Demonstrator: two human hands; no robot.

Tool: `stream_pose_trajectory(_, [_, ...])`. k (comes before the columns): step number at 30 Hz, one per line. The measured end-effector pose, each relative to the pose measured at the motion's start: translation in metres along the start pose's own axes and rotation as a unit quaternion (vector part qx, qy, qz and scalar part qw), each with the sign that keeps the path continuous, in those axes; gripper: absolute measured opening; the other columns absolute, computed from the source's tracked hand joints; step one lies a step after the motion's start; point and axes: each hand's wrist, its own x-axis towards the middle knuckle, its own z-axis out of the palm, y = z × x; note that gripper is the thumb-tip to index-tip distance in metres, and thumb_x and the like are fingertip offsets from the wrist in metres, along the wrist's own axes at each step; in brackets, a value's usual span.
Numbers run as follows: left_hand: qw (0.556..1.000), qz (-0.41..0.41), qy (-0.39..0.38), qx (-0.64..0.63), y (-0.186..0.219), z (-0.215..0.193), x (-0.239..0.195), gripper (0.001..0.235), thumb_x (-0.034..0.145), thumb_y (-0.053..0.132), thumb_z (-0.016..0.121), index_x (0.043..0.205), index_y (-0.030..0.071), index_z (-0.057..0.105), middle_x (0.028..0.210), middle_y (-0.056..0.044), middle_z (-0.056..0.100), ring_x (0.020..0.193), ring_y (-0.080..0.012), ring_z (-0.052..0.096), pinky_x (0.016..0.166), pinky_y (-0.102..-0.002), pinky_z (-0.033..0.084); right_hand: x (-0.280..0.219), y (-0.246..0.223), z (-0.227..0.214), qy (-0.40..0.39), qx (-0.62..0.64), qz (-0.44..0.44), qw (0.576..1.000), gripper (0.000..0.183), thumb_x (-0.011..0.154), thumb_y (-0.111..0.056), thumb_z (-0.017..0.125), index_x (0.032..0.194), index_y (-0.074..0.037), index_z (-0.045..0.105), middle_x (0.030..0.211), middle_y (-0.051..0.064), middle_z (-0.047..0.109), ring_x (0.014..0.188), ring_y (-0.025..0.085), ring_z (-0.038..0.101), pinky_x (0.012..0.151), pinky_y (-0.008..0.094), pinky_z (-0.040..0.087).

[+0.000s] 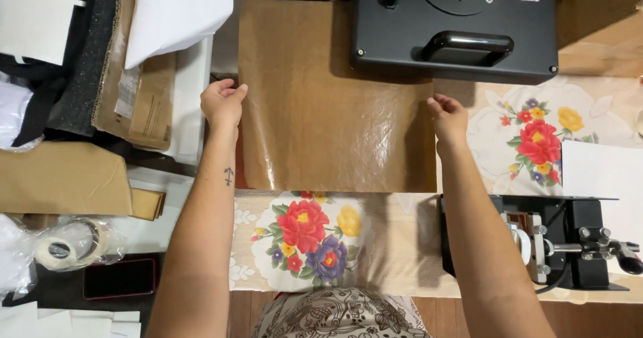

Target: Operating a manual heat press to transfer designs onto fabric, including aligning the transfer paper and teflon sheet.

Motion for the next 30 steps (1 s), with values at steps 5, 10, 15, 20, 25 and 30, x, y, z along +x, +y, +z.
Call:
stream_pose_trajectory(5, [0.998,-0.055,-0.032,-0.026,0.003,-0.007,-0.001,0.015,0.081,0.025,0.079,0.093,0.016,0.078,0.071,0.002,0.070,0.068,-0.0100,0.068,0.061,-0.023,0.055,-0.002,-0.001,0.003,0.000,-0.002,0.058,0.998,0.015,0.091,-0.028,0.079,0.103,-0.020,0.077,0.080,-0.004,0.068,0.069,0.007,0.061,0.063,0.022,0.050])
stream_pose_trajectory(10, [0.988,-0.059,-0.107,-0.090,0.015,-0.047,-0.028,0.020,0.089,0.027,0.078,0.103,0.014,0.075,0.087,0.000,0.070,0.083,-0.0101,0.061,0.073,-0.023,0.048,-0.023,0.000,-0.017,-0.032,0.022,0.078,0.996,0.013,0.095,-0.033,0.076,0.102,-0.023,0.076,0.088,-0.005,0.067,0.091,0.008,0.060,0.090,0.032,0.047])
stream_pose_trajectory(15, [0.978,-0.044,-0.161,-0.127,0.020,-0.087,-0.064,0.020,0.096,0.030,0.072,0.108,0.014,0.074,0.094,0.004,0.067,0.091,-0.0068,0.057,0.080,-0.020,0.042,-0.081,-0.026,-0.043,-0.044,0.074,0.055,0.995,0.015,0.099,-0.028,0.074,0.106,-0.015,0.074,0.095,0.001,0.064,0.102,0.015,0.060,0.104,0.042,0.045])
stream_pose_trajectory(20, [0.952,0.115,-0.208,-0.193,-0.002,-0.144,-0.100,0.012,0.100,0.014,0.064,0.098,0.002,0.065,0.130,-0.013,0.058,0.125,-0.0213,0.049,0.110,-0.038,0.036,-0.181,-0.077,-0.089,-0.064,0.069,-0.065,0.993,0.012,0.107,-0.016,0.063,0.108,-0.005,0.067,0.109,0.008,0.063,0.118,0.021,0.054,0.115,0.049,0.035])
stream_pose_trajectory(25, [0.952,0.139,-0.244,-0.121,-0.006,-0.226,-0.177,0.020,0.096,0.013,0.063,0.082,-0.001,0.062,0.137,-0.019,0.056,0.138,-0.0358,0.044,0.116,-0.050,0.028,-0.265,-0.091,-0.146,-0.068,-0.049,-0.192,0.978,0.009,0.098,-0.006,0.069,0.093,0.002,0.069,0.126,0.020,0.065,0.135,0.037,0.052,0.121,0.052,0.030])
stream_pose_trajectory(30, [0.956,0.105,-0.260,-0.089,-0.012,-0.286,-0.233,0.019,0.089,0.016,0.063,0.071,0.009,0.062,0.138,-0.012,0.065,0.133,-0.0254,0.057,0.112,-0.043,0.037,-0.329,-0.091,-0.183,-0.080,-0.073,-0.236,0.966,0.014,0.094,-0.016,0.065,0.082,-0.008,0.065,0.130,0.018,0.066,0.144,0.035,0.051,0.126,0.053,0.034])
